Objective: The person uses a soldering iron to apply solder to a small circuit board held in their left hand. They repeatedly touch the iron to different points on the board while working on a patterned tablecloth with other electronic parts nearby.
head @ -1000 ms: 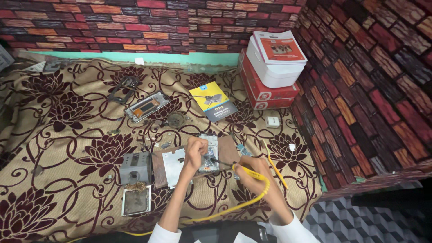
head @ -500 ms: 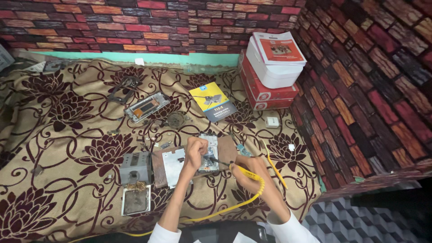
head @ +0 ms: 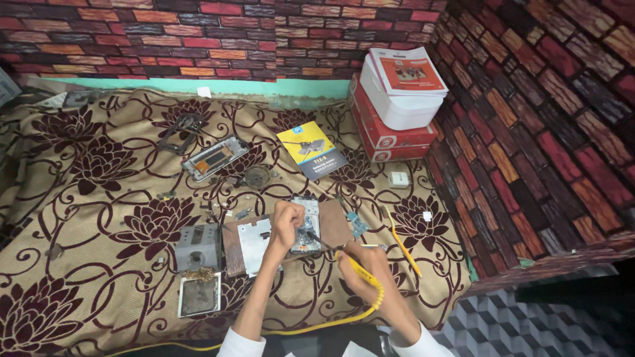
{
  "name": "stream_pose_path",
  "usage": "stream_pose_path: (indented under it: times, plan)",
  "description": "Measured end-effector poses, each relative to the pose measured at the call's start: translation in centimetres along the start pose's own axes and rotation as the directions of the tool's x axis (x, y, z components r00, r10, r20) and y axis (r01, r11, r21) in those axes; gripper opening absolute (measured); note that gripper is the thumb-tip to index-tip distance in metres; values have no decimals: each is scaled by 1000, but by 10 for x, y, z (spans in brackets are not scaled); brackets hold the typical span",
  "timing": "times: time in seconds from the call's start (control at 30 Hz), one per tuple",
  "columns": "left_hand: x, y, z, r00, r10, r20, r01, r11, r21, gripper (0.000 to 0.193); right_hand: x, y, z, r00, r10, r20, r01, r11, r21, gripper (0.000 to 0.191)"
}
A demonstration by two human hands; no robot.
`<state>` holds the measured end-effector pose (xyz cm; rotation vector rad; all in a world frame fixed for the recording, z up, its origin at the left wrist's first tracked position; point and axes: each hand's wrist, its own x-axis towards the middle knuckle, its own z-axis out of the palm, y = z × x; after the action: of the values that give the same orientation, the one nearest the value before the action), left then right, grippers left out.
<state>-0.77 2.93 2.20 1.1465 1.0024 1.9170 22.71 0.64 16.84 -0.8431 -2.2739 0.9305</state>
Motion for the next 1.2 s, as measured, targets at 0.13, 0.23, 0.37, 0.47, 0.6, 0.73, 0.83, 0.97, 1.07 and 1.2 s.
stream_pose_path:
  times: [0.13, 0.23, 0.37, 0.47, 0.6, 0.73, 0.83, 0.97, 1.07, 1.2]
  plan:
    - [0, -2, -2, 1000, -25, 4, 25, 1000, 20, 35, -6, 4, 6, 999, 25, -25, -25, 1000, -3, 24]
    - [0, -1, -2, 999, -33, 5, 33, 999, 26, 35, -3, 11, 5, 996, 87, -34, -86, 996, 11, 30]
    - [0, 4, 0, 999, -33, 3, 32, 997, 68, 35, 6, 21, -2, 993, 119, -23, -116, 989, 87, 34]
    - [0, 7, 1, 1000, -9, -7, 9, 995, 103, 36, 12, 24, -6, 993, 119, 7, -119, 988, 98, 35]
    - [2, 9, 2, 1000, -2, -8, 3, 992, 125, 36, 17, 20, -14, 999, 33, 43, -35, 999, 38, 31]
    - [2, 9, 1, 1000, -9, 0, 9, 993, 117, 37, 20, 10, -17, 998, 3, 67, -4, 1000, 16, 30]
    - [2, 9, 1, 1000, -5, 10, 4, 994, 106, 38, 19, 4, -19, 995, -31, 94, 29, 999, 16, 26]
    - [1, 8, 1, 1000, -29, 7, 28, 996, 79, 38, 13, 2, -18, 991, -80, 109, 82, 996, -15, 25]
    - [1, 8, 1, 1000, -23, 4, 23, 997, 75, 38, 8, 2, -14, 992, -77, 99, 77, 997, 4, 27]
    - [1, 7, 1, 1000, -16, 5, 16, 997, 82, 37, -1, 2, -6, 998, 10, 60, -12, 999, 37, 24]
